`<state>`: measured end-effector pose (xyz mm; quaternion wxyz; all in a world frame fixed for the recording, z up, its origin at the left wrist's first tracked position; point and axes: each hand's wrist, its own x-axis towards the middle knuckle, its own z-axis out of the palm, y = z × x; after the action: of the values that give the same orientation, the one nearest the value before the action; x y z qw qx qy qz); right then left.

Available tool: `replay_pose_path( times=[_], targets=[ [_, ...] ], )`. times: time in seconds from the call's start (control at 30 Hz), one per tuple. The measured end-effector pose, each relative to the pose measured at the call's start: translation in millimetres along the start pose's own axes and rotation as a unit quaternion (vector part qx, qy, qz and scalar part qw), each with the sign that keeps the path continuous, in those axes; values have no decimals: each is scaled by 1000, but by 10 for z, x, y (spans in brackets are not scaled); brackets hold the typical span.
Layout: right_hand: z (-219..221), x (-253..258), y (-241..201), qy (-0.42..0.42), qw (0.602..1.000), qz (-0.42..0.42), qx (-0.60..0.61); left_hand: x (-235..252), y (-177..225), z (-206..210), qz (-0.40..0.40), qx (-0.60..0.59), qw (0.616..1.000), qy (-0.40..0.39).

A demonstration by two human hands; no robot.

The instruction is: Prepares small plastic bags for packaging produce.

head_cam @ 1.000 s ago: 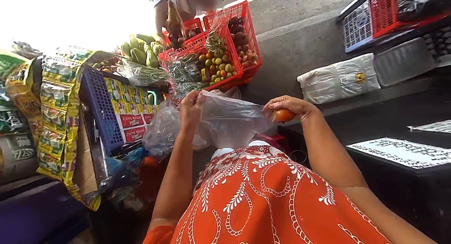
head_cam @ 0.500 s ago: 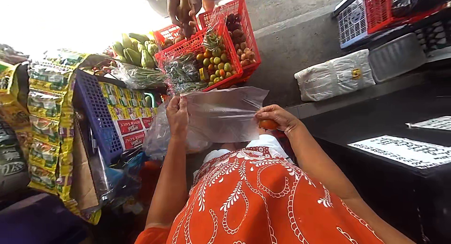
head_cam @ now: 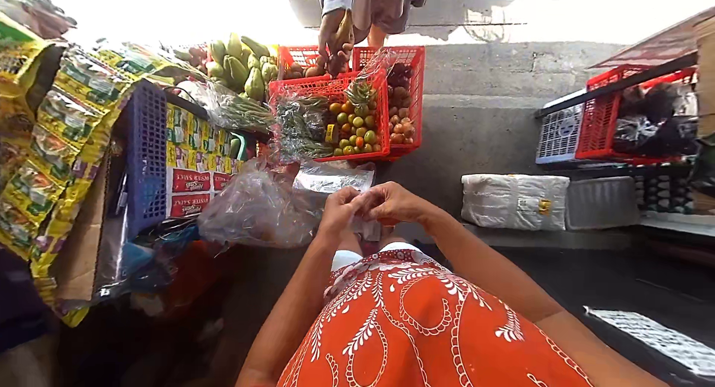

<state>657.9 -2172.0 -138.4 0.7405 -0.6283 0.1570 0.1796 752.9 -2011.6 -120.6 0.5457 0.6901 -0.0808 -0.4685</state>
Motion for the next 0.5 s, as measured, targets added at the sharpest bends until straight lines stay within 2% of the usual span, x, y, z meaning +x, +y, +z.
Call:
replay_pose_path(
  times=[0.07, 0.17, 0.27, 0.37, 0.5],
  targets=[
    [-136, 56, 77, 5, 1000, 30, -3, 16, -41, -23, -28, -157, 986, 41],
    [-315, 193, 216, 48, 994, 98, -3, 51, -5, -186, -61, -341, 932, 104],
    [-380, 386, 241, 120, 979, 158, -39, 162, -38, -407, -54, -434, 890, 127],
    [-420, 710, 107, 119, 972, 179, -97, 247, -83, -504, -11, -395, 907, 146],
    [-344, 1167, -185, 108, 959, 212, -156, 302, -338, -635, 102, -171, 964, 174]
  ],
)
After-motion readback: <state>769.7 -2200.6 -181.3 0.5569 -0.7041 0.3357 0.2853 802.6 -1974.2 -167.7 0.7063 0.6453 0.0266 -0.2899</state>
